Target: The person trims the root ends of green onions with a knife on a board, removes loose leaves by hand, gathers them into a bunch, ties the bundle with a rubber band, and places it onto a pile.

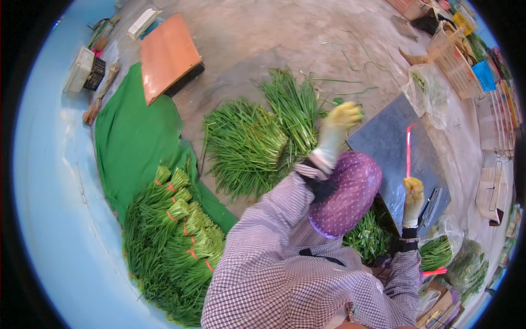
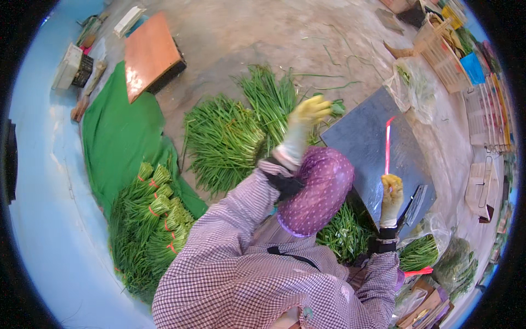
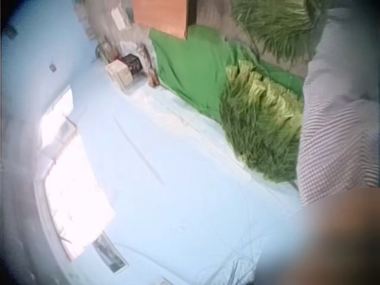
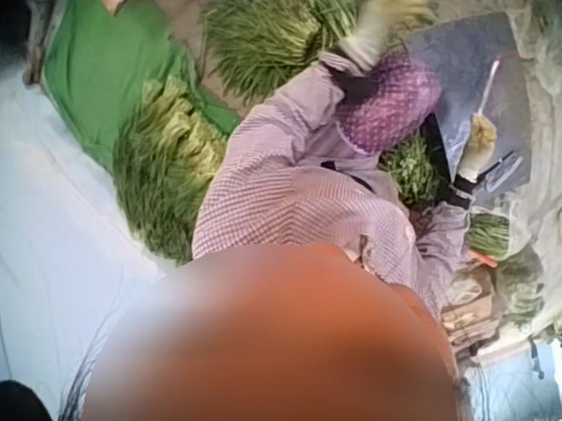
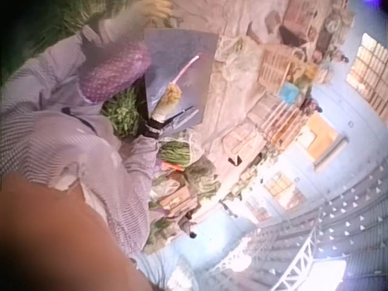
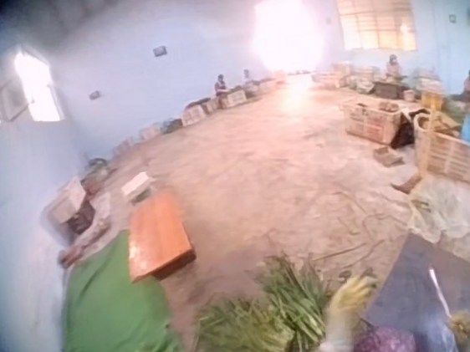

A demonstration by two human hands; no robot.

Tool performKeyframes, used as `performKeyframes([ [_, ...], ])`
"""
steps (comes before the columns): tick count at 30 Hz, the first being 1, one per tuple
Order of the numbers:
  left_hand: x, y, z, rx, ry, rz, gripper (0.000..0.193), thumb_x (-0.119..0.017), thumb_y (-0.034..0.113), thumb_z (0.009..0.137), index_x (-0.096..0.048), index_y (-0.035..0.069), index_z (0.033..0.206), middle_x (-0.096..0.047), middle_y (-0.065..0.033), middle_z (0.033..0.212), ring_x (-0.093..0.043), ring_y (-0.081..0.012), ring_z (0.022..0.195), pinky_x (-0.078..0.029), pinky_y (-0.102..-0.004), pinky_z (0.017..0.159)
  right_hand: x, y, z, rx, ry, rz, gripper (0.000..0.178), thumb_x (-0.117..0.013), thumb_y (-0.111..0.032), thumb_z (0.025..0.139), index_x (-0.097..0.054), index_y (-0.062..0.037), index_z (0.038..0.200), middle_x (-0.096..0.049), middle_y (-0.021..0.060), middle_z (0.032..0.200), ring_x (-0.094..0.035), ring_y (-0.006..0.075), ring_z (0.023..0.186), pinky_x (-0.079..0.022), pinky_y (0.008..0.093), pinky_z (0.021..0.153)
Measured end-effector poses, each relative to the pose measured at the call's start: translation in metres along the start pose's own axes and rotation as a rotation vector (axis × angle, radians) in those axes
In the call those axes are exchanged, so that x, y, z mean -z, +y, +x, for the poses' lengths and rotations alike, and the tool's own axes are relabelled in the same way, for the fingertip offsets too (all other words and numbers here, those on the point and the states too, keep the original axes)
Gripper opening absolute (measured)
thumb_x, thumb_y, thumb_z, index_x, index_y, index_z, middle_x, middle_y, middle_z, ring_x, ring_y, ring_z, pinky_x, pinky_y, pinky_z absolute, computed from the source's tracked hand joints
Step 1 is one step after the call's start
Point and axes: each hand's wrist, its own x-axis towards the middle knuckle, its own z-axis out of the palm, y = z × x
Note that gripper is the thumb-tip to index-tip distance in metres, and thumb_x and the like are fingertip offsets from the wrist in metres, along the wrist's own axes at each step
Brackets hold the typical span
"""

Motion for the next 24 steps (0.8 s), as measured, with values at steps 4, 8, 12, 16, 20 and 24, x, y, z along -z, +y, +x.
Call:
performKeyframes([
  [4, 0.162, -0.003, -0.028, 0.182, 0.587, 0.439, 0.032, -0.061, 0.024, 0.104, -0.067, -0.001, 0.122, -0.076, -0.0119, 0.11, -0.072, -0.0203, 0.097, -0.058, -0.0339, 0.087, 0.01, 0.04, -0.028, 0.064, -0.199, -0.528, 0.059, -0.05, 0.011, 0.09, -0.055, -0.0055, 0.146, -0.056, 0.0127, 0.146, -0.059, 0.0276, 0.117, -0.048, 0.033, 0.101],
  [8, 0.264, -0.041, -0.042, 0.526, 0.702, 1.355, 0.058, -0.073, 0.043, 0.087, -0.068, -0.007, 0.116, -0.073, -0.0259, 0.108, -0.071, -0.0352, 0.101, -0.054, -0.0407, 0.089, 0.022, 0.027, -0.049, -0.185, 0.037, -0.384, 0.071, -0.041, 0.015, 0.086, -0.048, -0.0046, 0.153, -0.051, 0.0187, 0.15, -0.059, 0.03, 0.119, -0.051, 0.0382, 0.1],
  [12, 0.272, -0.081, -0.009, 0.6, 1.055, 1.428, 0.114, -0.082, 0.061, 0.077, -0.036, -0.015, 0.148, -0.054, -0.0358, 0.141, -0.058, -0.0434, 0.13, -0.047, -0.044, 0.11, 0.02, 0.006, -0.052, -0.109, 0.003, -0.428, 0.055, -0.045, 0.01, 0.096, -0.053, -0.0033, 0.149, -0.053, 0.0187, 0.147, -0.062, 0.0297, 0.112, -0.053, 0.0379, 0.096],
  [16, 0.238, -0.095, 0.041, 0.873, 1.238, 1.597, 0.136, -0.078, 0.075, 0.074, -0.017, -0.012, 0.159, -0.05, -0.026, 0.148, -0.056, -0.0364, 0.133, -0.048, -0.0471, 0.11, 0.008, -0.002, -0.052, -0.174, -0.081, -0.377, 0.048, -0.048, 0.008, 0.099, -0.056, -0.0025, 0.144, -0.055, 0.0187, 0.144, -0.062, 0.0307, 0.116, -0.056, 0.0381, 0.096],
  [20, 0.219, -0.117, 0.07, 1.076, 1.238, 1.779, 0.128, -0.076, 0.072, 0.079, -0.019, -0.009, 0.16, -0.053, -0.0211, 0.143, -0.057, -0.0301, 0.131, -0.053, -0.0442, 0.104, -0.002, -0.003, -0.056, -0.215, -0.125, -0.339, 0.045, -0.047, 0.009, 0.099, -0.059, -0.003, 0.141, -0.057, 0.0179, 0.142, -0.062, 0.0303, 0.118, -0.057, 0.0383, 0.095],
  [24, 0.253, -0.132, 0.062, 0.951, 1.307, 2.025, 0.104, -0.078, 0.057, 0.086, -0.032, -0.007, 0.154, -0.059, -0.0144, 0.133, -0.062, -0.0258, 0.123, -0.058, -0.0407, 0.093, -0.003, -0.008, -0.055, -0.209, -0.16, -0.319, 0.045, -0.047, 0.01, 0.098, -0.062, -0.0037, 0.138, -0.061, 0.0167, 0.136, -0.064, 0.0276, 0.106, -0.055, 0.0376, 0.091],
])
